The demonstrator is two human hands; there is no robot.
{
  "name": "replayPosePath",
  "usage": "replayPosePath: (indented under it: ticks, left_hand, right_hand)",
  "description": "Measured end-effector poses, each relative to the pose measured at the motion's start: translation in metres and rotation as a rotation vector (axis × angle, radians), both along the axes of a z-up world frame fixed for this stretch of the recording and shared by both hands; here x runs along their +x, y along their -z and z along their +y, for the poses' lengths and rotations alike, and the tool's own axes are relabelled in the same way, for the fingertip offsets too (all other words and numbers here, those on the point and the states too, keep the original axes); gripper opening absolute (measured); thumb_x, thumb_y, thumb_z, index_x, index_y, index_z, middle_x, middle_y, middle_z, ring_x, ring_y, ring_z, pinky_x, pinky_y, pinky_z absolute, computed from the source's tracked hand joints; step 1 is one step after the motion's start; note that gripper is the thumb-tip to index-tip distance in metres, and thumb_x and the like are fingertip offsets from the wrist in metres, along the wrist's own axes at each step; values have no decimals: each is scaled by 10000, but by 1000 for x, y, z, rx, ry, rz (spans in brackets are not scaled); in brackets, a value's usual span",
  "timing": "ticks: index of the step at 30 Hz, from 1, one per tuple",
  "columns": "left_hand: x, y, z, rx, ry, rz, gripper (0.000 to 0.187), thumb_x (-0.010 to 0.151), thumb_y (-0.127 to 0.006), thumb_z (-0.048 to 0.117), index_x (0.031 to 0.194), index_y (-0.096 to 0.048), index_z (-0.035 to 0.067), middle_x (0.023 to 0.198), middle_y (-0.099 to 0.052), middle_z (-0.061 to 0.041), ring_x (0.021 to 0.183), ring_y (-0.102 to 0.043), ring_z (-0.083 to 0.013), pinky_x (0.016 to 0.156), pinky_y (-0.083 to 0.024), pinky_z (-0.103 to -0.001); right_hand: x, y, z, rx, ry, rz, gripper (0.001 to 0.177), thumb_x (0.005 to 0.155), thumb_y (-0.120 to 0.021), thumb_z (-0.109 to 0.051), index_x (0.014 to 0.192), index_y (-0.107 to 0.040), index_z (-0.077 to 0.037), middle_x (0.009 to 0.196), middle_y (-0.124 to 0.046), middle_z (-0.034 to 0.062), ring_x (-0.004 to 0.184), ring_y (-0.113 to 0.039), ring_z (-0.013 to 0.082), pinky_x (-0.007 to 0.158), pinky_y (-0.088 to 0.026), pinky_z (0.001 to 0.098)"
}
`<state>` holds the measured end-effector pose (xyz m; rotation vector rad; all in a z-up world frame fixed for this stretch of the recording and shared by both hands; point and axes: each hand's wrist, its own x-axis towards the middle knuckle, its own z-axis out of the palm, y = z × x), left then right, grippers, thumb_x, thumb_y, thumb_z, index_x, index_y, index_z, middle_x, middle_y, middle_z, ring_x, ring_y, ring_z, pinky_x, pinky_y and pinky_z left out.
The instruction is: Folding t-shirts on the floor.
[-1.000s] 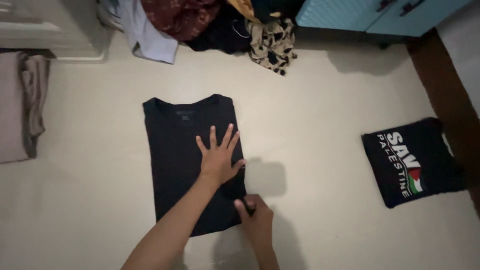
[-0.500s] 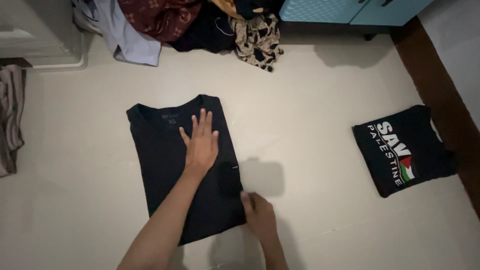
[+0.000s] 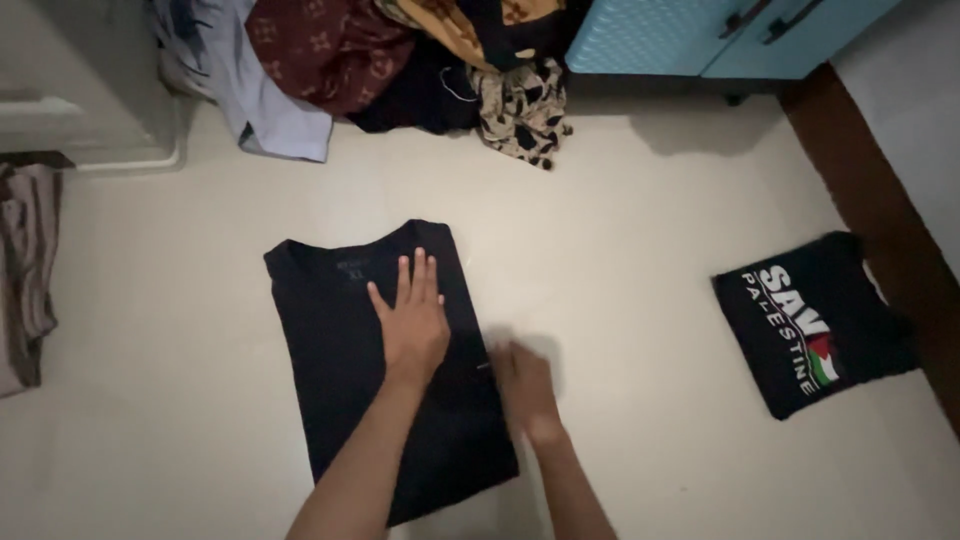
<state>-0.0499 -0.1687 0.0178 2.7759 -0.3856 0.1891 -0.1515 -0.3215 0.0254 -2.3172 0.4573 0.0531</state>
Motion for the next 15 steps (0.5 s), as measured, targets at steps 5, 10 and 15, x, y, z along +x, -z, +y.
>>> replayPosePath:
  ticks: [5, 10, 15]
  left_hand:
    - [0, -6, 1, 0, 4, 15, 598, 1017, -450, 274, 1577, -327, 104, 1677, -256, -68, 1544, -212, -263, 1158, -151, -722]
    - [0, -13, 2, -38, -6, 42, 618, 1008, -458, 304, 1564, -335, 63, 1657, -271, -98, 1546, -212, -258, 1165, -162, -699]
    - [3, -18, 0, 37, -24, 97, 630, 1002, -446, 322, 1561, -321, 62, 1658, -258, -99, 1537, -204, -248, 1159, -169, -680]
  right_hand:
    - [125, 72, 3, -120, -63, -656, 233, 1035, -640, -233, 969, -756, -42, 879, -739, 179, 806, -714, 327, 731, -563, 397]
    - [175, 39, 22, 58, 187, -335, 278, 837, -854, -285, 877, -756, -29, 744, -770, 109, 681, -742, 177, 683, -596, 315]
    - [182, 52, -2, 57, 116, -309, 183, 901, -782, -229, 902, -793, -46, 746, -765, 87, 656, -708, 137, 650, -559, 296]
